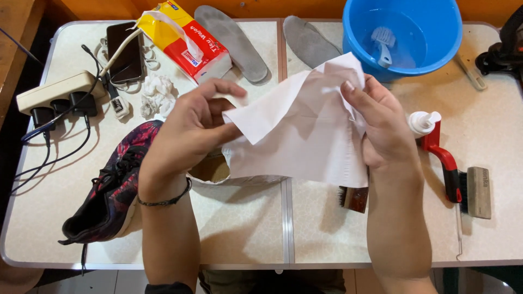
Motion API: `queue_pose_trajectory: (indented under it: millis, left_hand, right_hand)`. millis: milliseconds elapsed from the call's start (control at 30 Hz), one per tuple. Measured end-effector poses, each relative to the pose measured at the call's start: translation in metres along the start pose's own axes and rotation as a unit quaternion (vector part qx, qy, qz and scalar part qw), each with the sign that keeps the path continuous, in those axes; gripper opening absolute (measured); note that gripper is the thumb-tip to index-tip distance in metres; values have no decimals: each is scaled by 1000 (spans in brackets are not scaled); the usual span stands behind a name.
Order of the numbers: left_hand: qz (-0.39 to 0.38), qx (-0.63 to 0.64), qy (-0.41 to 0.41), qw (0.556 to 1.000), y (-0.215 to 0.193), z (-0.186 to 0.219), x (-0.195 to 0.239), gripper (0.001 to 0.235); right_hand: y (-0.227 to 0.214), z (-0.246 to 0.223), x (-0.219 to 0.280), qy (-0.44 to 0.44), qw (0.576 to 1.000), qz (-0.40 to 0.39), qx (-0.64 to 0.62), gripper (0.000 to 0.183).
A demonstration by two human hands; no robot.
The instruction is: The person places a white sock inside a white slip-on shoe to maintain its shape. They then use a wooden-handled brush to repeatedly brush the exterior of the shoe, focusing on the toe and side areas.
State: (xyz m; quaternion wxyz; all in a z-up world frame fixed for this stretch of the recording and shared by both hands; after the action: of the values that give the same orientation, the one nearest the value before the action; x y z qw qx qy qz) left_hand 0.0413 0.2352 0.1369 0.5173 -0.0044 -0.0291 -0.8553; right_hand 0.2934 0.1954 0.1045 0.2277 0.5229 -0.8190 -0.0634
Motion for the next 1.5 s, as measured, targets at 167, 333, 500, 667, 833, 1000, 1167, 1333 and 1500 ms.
queue_pose_trajectory:
  millis: [167,333,500,667,833,1000,1167,1333,1500]
  left_hand:
    - [124,45,5,991,-25,-2,4,36]
    - [146,48,38,987,-25,8,14,32]
    - [110,-70,271,954,-1,64,76,44]
    - [43,-147,419,895,-6,50,83,40]
    - [102,-181,381,901,1,58,59,66]
    - [131,-303,453,828,3,66,59,6]
    - [104,-320,407,849,-6,57,54,22]
    - [98,-292,399,864,-9,53,56,45]
    - [90,-281,422,857,-9,59,58,26]
  right_hand:
    - [-1,10,-6,20,993,-109,-40,66]
    - [11,2,14,-17,990,-136,34,92]
    - [-20,-33,51,-430,876,-187,113,75]
    - [-62,-31,19,-423,884,-181,83,88]
    - [-41,-33,16,-318,943,-90,50,54]
    - [-42,-34,23,-394,896,-102,175,16]
    - [-39,-33,27,-420,873,-150,199,19]
    - [-36,-37,35,-445,840,-186,249,23]
    - [-27,-44,49,-454,815,-214,291,32]
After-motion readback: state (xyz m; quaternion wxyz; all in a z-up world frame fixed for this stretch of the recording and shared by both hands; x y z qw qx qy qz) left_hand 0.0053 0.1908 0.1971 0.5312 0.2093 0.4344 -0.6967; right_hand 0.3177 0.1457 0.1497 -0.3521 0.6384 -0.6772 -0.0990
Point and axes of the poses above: each hand's wrist, its own x-axis away from the middle knuckle, its own y-axis out of the palm, z = x × y, the point moved 7 cm from there along -x, towards the middle knuckle, and after that the axes turned 5 degrees about z, right-handed, at the moved point
